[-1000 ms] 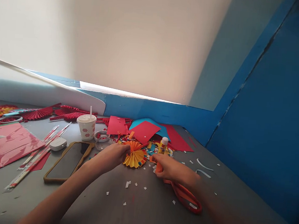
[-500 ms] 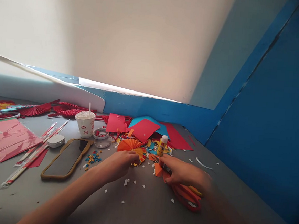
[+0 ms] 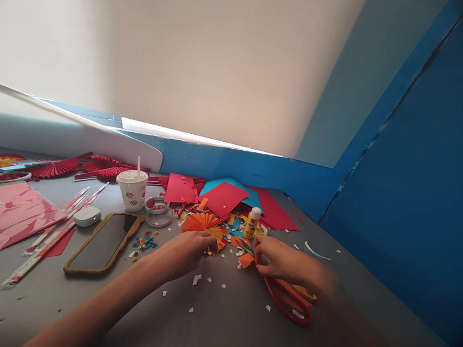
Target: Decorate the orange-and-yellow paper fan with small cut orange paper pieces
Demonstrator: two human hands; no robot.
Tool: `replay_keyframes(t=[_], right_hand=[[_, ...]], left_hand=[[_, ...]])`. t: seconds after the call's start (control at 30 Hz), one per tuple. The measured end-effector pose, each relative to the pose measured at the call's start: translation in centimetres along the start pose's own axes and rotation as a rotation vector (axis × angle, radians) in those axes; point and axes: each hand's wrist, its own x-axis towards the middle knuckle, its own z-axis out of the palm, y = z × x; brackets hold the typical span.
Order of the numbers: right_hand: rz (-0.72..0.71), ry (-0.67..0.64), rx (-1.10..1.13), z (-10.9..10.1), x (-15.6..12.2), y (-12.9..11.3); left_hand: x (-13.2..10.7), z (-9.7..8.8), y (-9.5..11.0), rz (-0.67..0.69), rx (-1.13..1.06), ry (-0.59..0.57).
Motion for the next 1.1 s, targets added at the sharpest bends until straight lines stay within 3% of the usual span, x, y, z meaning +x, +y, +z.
replay_keyframes(t=[0.13,0.23,0.47,0.57,0.9,1.1], right_hand=[[-0.104,-0.049,-0.007,-2.6,-1.1,0.2],[-0.095,-0.086,-0.036,-3.3,-1.6,0.0],[0.096,-0.108,-0.153,0.9,-0.3,-0.7],[0.114,-0.079,-0.137,1.1,-0.2,-0.6],[-0.086,-0.106,0.144,-4.0,-1.8,1.6],[-0.296,-0.306,0.421,-5.1,-2.6,0.5]], left_hand=[[0.0,0.0,0.1,-0.006,-0.012,0.023],[0.0,0.2,0.0,-0.011,-0.023,0.035],[0.0,0.4,0.0,0.002,-0.050,0.036],[0.0,0.4,0.0,0.008,-0.061,0.039],[-0.1,0.5,-0.3,-0.026,-0.216,0.069],[0.2,0.0,1.4,-0.021,-0.568,0.055]])
